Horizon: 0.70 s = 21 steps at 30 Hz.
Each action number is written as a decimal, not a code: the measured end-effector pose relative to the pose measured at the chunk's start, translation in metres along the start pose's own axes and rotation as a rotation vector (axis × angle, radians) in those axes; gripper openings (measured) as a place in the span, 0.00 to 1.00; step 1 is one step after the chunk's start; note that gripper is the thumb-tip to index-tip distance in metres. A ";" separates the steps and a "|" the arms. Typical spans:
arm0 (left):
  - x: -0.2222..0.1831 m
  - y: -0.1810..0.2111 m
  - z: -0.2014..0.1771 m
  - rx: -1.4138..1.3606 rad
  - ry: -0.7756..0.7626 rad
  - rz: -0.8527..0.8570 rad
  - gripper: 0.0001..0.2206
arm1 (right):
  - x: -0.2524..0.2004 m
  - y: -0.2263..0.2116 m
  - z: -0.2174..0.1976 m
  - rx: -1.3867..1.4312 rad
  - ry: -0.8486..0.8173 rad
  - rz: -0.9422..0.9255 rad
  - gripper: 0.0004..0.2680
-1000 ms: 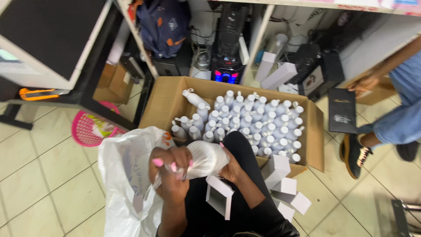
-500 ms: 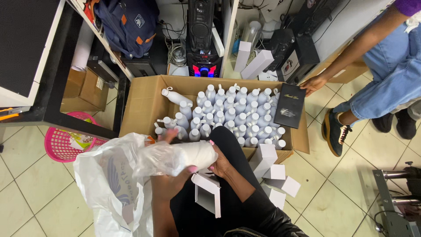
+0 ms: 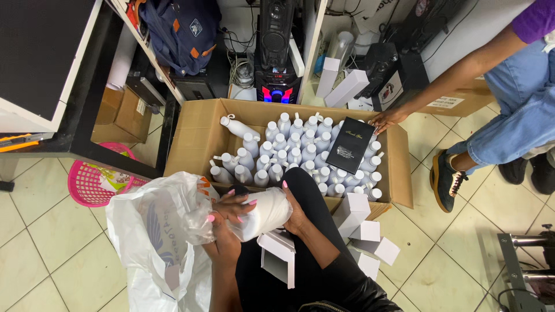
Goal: The person wraps individual white bottles in plastic and places them into white cardboard boxes.
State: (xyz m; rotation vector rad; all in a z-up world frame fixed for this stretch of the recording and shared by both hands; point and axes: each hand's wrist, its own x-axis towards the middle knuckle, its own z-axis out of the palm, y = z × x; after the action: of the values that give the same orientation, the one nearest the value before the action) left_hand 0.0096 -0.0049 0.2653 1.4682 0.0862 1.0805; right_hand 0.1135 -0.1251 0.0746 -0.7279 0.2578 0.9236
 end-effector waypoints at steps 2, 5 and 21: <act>0.003 -0.001 -0.006 0.003 -0.025 -0.023 0.24 | 0.003 -0.001 0.000 -0.017 0.004 -0.033 0.16; -0.006 -0.007 -0.011 -0.049 -0.046 -0.076 0.24 | 0.006 0.000 -0.003 -0.050 0.015 -0.095 0.13; 0.019 0.014 -0.032 -0.779 0.477 -0.400 0.27 | 0.016 0.009 -0.029 -0.219 0.049 -0.374 0.10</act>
State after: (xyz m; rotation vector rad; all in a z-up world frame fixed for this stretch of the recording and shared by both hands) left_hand -0.0081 0.0272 0.2814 0.4539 0.2517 0.9528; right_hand 0.1192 -0.1313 0.0409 -0.9643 0.0582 0.5831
